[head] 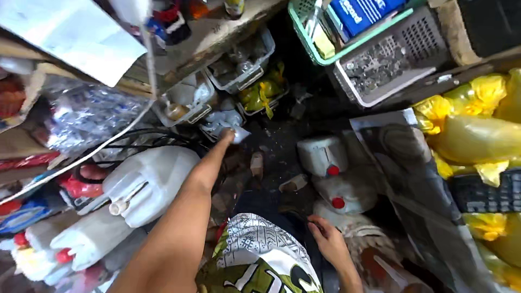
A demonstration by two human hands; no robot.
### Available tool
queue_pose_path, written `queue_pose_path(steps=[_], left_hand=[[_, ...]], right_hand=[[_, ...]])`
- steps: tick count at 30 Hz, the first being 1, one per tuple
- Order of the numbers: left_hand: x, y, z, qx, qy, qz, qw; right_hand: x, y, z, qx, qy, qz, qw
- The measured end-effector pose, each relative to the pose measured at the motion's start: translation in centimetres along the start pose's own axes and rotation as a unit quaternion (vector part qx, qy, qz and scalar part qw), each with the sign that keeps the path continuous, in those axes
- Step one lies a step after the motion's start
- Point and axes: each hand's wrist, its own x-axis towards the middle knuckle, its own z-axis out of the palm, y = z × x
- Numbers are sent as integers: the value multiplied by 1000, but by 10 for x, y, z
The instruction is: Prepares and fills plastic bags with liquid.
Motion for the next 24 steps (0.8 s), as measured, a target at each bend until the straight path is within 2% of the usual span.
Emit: queue_pose_path(steps=[4, 7, 11, 14, 17, 21, 24], left_hand=[[10, 7, -16, 103, 35, -2, 994], [-18, 17, 5, 124, 6, 20, 992], [-89, 23, 72, 117, -65, 55, 989], [-138, -3, 151, 59, -146, 92, 983], [-204, -18, 211, 35, -237, 84, 967], [-278, -8, 260, 6, -276, 82, 958], [-306, 20, 278, 3, -268, 132, 954]], right_hand=[[-23, 16, 7, 24, 15, 40, 999], [-25, 19, 9, 38, 15, 35, 999], [-27, 25, 9, 27, 22, -9, 999], [-42, 41, 2, 24, 29, -58, 998], [-69, 79, -8, 40, 56, -90, 994], [-101, 145, -22, 48, 92, -67, 992], [-123, 182, -33, 26, 89, -30, 995]])
